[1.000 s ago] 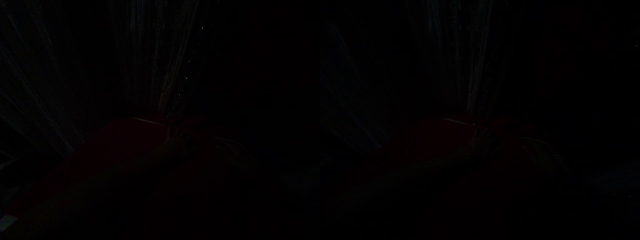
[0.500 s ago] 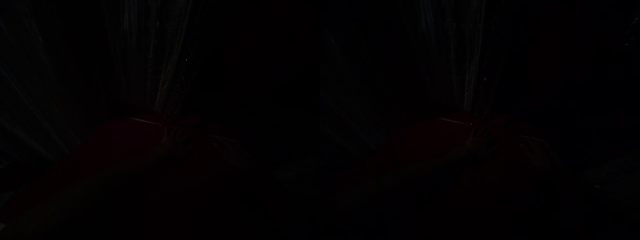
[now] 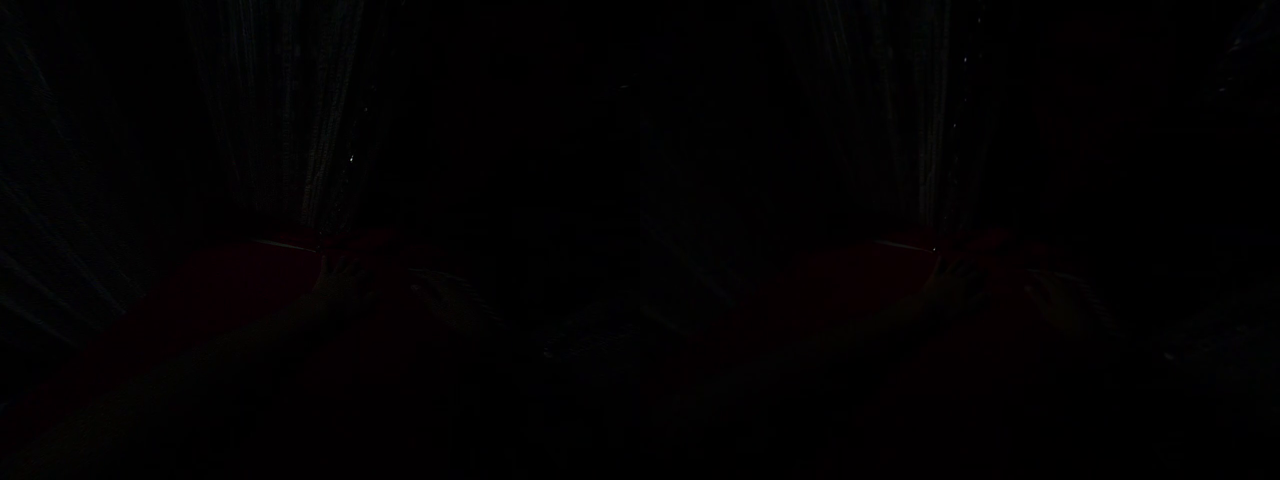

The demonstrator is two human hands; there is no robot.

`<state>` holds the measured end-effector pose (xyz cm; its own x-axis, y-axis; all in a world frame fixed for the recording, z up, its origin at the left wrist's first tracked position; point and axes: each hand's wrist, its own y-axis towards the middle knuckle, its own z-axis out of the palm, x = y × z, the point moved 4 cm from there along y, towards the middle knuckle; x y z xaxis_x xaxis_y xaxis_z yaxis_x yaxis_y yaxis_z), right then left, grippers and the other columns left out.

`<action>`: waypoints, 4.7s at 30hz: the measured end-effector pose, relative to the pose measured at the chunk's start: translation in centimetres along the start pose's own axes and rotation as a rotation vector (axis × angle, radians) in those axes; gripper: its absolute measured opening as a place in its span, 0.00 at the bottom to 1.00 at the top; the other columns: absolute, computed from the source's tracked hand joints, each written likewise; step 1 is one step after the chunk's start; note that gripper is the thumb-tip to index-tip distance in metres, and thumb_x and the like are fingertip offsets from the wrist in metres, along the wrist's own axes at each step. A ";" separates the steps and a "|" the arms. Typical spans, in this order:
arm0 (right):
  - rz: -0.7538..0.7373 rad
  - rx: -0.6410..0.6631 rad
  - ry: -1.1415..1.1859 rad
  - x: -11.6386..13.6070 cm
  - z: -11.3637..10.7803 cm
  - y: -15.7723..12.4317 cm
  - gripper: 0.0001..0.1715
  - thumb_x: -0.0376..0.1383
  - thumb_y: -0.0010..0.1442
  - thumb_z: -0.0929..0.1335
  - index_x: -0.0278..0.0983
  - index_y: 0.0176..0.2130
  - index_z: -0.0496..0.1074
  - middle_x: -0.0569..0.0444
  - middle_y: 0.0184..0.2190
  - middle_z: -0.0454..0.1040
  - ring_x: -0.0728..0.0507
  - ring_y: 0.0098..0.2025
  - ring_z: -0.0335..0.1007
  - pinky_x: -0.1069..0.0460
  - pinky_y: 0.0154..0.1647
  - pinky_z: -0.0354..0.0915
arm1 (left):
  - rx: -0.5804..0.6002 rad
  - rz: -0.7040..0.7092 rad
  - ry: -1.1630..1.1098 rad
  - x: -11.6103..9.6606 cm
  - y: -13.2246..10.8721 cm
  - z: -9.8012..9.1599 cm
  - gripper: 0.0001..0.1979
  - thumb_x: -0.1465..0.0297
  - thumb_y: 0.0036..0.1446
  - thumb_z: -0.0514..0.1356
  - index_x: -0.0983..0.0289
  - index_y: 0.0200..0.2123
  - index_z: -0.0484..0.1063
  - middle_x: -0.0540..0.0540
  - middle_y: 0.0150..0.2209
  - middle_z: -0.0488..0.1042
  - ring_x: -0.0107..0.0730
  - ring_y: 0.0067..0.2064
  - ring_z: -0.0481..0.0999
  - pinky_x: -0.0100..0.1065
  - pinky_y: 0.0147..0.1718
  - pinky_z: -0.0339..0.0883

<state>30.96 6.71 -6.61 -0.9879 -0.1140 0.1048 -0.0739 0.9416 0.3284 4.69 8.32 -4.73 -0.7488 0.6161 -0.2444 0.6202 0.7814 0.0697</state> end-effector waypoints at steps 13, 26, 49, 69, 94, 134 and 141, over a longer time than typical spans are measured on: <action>0.020 -0.010 0.019 -3.2 -0.8 0.1 0.27 0.51 0.76 0.67 0.38 0.63 0.76 0.41 0.63 0.73 0.40 0.66 0.71 0.38 0.72 0.67 | -0.044 0.003 0.000 0.2 0.4 0.6 0.35 0.46 0.76 0.48 0.56 0.77 0.61 0.61 0.81 0.53 0.64 0.81 0.48 0.77 0.75 0.36; -0.029 -0.089 0.054 -3.6 0.9 0.7 0.25 0.42 0.73 0.66 0.41 0.64 0.79 0.43 0.64 0.75 0.33 0.68 0.71 0.36 0.76 0.63 | -0.024 -0.007 0.009 0.1 0.3 0.5 0.35 0.46 0.77 0.48 0.56 0.78 0.61 0.62 0.81 0.51 0.64 0.82 0.47 0.76 0.75 0.34; 0.093 -0.069 -0.001 -2.8 0.1 0.2 0.24 0.49 0.76 0.68 0.39 0.62 0.76 0.43 0.63 0.73 0.40 0.65 0.71 0.39 0.69 0.69 | 0.002 -0.009 -0.012 0.0 0.3 0.2 0.36 0.45 0.76 0.46 0.57 0.78 0.60 0.62 0.82 0.50 0.64 0.82 0.45 0.76 0.75 0.33; 0.014 0.042 0.059 -2.3 -0.7 0.2 0.28 0.52 0.77 0.66 0.39 0.65 0.75 0.41 0.64 0.72 0.39 0.68 0.69 0.37 0.73 0.65 | 0.005 -0.014 -0.019 0.1 0.4 0.3 0.36 0.45 0.76 0.46 0.56 0.78 0.60 0.61 0.82 0.49 0.63 0.82 0.44 0.76 0.75 0.33; 0.032 0.018 0.023 -2.2 -0.8 0.2 0.24 0.50 0.76 0.68 0.38 0.61 0.76 0.43 0.62 0.73 0.40 0.64 0.71 0.40 0.69 0.69 | 0.002 -0.015 -0.006 0.1 0.3 0.2 0.36 0.45 0.76 0.45 0.56 0.78 0.59 0.61 0.82 0.50 0.62 0.82 0.44 0.76 0.75 0.34; 0.061 -0.006 0.067 -2.7 -0.3 0.4 0.22 0.48 0.76 0.68 0.37 0.60 0.77 0.43 0.60 0.74 0.41 0.62 0.72 0.40 0.68 0.70 | 0.014 -0.011 -0.012 0.2 0.6 0.4 0.36 0.46 0.77 0.45 0.56 0.78 0.59 0.62 0.82 0.50 0.63 0.82 0.45 0.77 0.75 0.33; 0.048 -0.005 0.049 -2.9 -0.2 0.2 0.24 0.49 0.76 0.68 0.38 0.62 0.76 0.43 0.62 0.73 0.40 0.64 0.71 0.39 0.69 0.69 | -0.004 -0.006 -0.012 0.0 0.4 0.3 0.36 0.46 0.76 0.47 0.58 0.78 0.60 0.63 0.81 0.52 0.64 0.82 0.46 0.77 0.75 0.34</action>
<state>33.89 7.16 -6.64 -0.9824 -0.0848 0.1664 -0.0263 0.9449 0.3264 4.98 8.59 -4.98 -0.7493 0.6104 -0.2568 0.6149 0.7853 0.0722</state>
